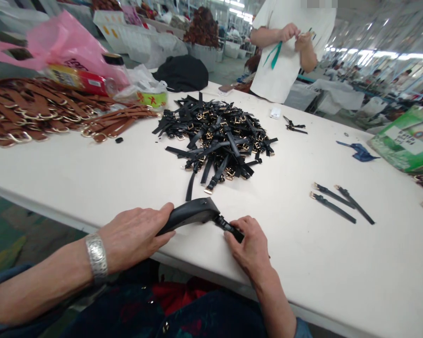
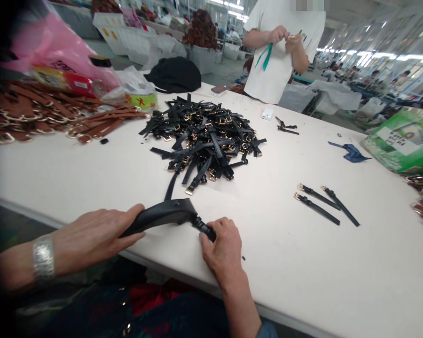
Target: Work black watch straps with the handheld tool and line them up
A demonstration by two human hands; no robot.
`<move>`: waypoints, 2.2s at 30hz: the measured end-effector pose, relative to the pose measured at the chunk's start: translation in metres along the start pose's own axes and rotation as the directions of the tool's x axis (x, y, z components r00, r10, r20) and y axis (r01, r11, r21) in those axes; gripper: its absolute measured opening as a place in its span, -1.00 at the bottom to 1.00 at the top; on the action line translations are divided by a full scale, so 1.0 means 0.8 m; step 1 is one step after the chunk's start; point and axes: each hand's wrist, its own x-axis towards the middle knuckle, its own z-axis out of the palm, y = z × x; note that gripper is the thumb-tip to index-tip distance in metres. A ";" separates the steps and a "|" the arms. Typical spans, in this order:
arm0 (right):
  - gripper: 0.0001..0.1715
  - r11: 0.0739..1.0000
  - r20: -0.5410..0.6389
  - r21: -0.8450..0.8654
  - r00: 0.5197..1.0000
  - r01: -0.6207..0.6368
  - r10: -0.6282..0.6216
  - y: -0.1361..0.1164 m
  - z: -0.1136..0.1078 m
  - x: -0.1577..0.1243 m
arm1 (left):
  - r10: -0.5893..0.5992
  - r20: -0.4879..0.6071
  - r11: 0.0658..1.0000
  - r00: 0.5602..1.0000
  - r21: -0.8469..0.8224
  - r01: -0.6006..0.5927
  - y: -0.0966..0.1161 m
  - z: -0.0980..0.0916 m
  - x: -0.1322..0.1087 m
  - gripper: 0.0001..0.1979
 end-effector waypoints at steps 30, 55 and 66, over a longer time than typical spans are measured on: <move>-0.38 0.941 -0.036 0.217 0.962 -0.258 0.272 -0.002 0.007 -0.001 | 0.083 0.009 0.996 0.996 0.023 -0.083 0.072 -0.008 0.004 -0.71; -0.66 0.960 0.014 0.158 0.973 -0.230 0.231 -0.003 0.006 -0.003 | -0.014 0.014 1.000 1.000 0.012 0.014 0.008 -0.019 0.016 -0.58; -0.81 0.987 -0.022 0.089 0.991 -0.130 0.133 0.004 0.009 -0.010 | -0.001 0.060 1.000 0.998 0.012 0.000 0.020 -0.016 0.020 -0.62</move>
